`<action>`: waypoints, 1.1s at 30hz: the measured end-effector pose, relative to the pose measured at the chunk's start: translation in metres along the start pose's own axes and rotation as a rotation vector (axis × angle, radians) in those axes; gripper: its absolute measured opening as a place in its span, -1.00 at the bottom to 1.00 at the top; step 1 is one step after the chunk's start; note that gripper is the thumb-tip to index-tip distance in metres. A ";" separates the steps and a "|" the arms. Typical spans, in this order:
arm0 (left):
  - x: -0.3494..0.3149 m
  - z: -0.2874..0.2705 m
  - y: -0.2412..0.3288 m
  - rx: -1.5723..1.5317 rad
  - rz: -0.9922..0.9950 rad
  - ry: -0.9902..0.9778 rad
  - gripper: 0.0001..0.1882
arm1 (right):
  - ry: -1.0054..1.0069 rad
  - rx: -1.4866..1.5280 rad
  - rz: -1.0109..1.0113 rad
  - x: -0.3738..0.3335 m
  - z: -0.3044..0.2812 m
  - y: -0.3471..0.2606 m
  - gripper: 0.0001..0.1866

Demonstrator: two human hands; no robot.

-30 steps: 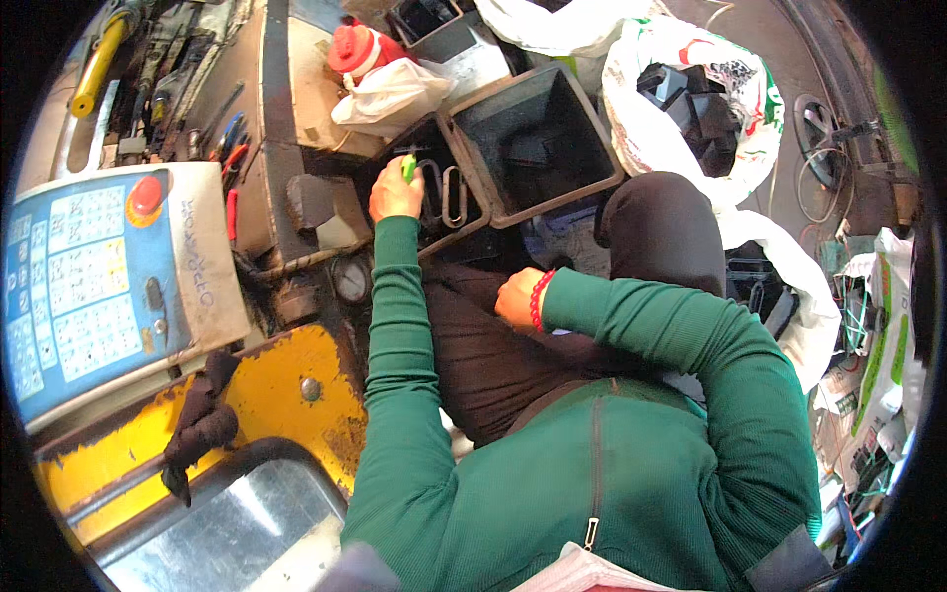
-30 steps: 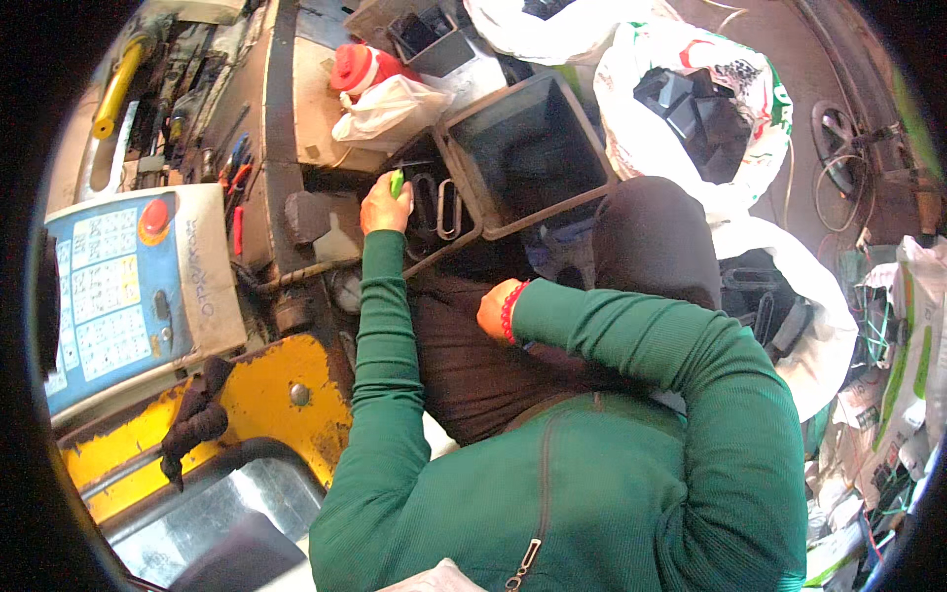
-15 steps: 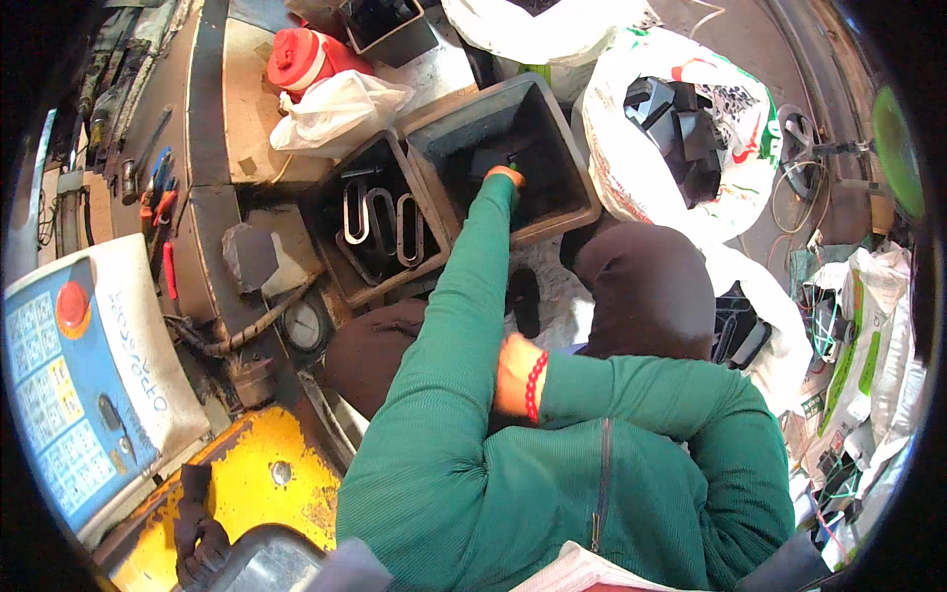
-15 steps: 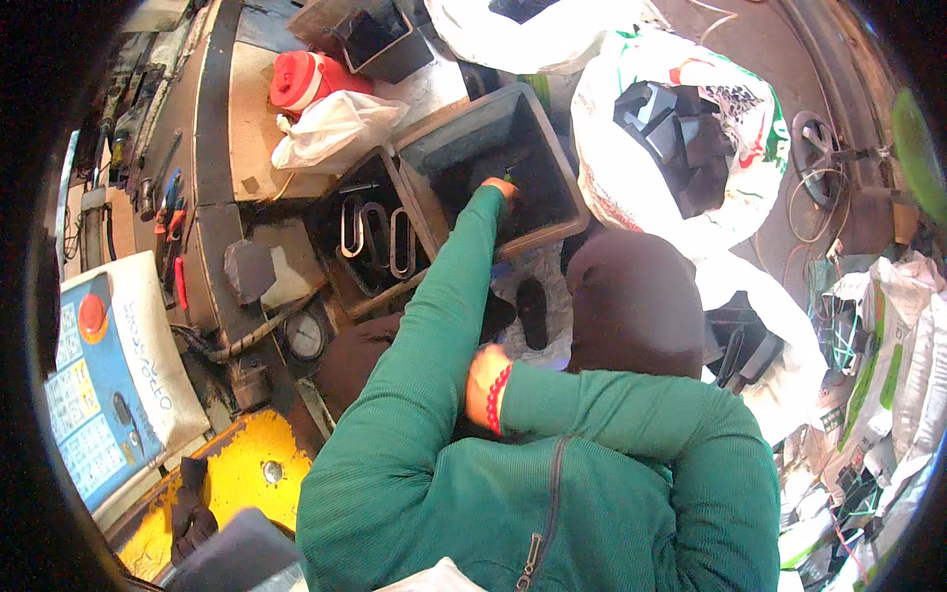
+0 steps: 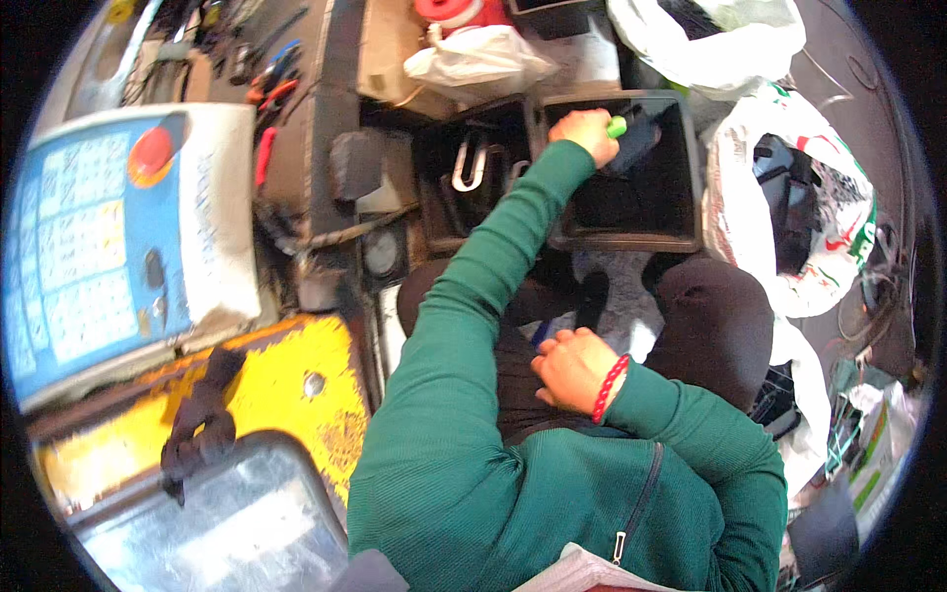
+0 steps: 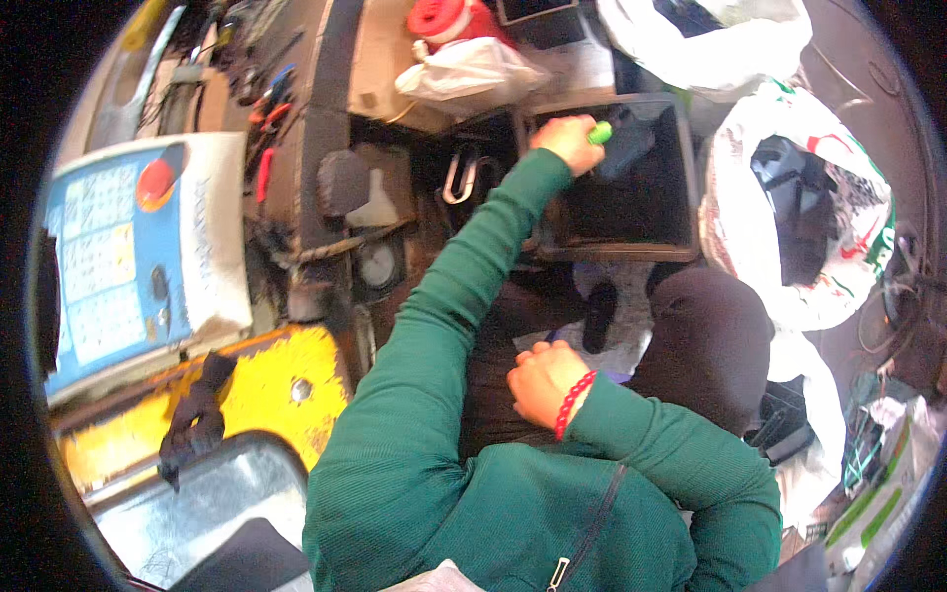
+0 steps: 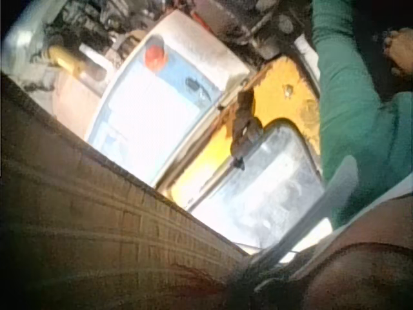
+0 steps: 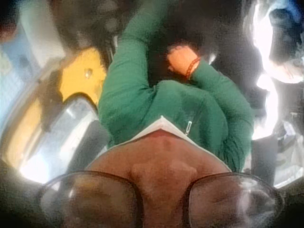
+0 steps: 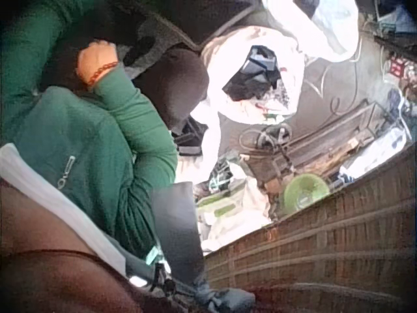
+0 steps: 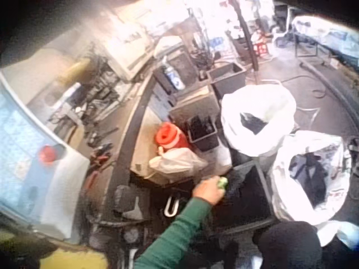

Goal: The person repeatedly picks up black plastic parts, wipes them with a green cloth, and places them into a white sack. The person also handles a gray plastic tray and wipes it before setting it aside.

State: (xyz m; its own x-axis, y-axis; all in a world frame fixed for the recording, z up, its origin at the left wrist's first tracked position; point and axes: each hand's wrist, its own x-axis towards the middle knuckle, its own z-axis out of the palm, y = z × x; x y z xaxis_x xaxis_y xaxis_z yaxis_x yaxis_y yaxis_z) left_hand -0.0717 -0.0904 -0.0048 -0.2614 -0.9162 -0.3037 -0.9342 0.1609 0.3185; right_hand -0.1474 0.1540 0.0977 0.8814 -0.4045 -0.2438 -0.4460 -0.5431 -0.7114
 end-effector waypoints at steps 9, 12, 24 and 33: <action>-0.117 -0.108 -0.116 0.400 -0.232 0.541 -0.70 | 0.097 -0.209 0.009 0.027 0.026 0.002 -0.68; -0.115 -0.087 -0.150 0.385 -0.414 0.409 -0.68 | 0.088 -0.210 0.055 0.030 0.025 0.007 -0.70; -0.077 -0.063 -0.167 0.478 -0.439 0.276 -0.79 | -0.006 -0.206 0.161 0.039 0.023 0.010 -0.73; -0.077 -0.065 -0.166 0.233 -0.485 0.110 -0.57 | -0.084 -0.187 0.138 0.035 0.003 0.001 -0.75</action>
State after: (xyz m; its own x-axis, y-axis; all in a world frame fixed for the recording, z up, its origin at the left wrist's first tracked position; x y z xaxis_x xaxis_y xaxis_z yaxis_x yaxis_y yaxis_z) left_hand 0.1192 -0.0704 0.0243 0.2275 -0.9365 -0.2667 -0.9736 -0.2234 -0.0461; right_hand -0.1171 0.1415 0.0865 0.8168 -0.4256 -0.3896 -0.5768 -0.6172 -0.5351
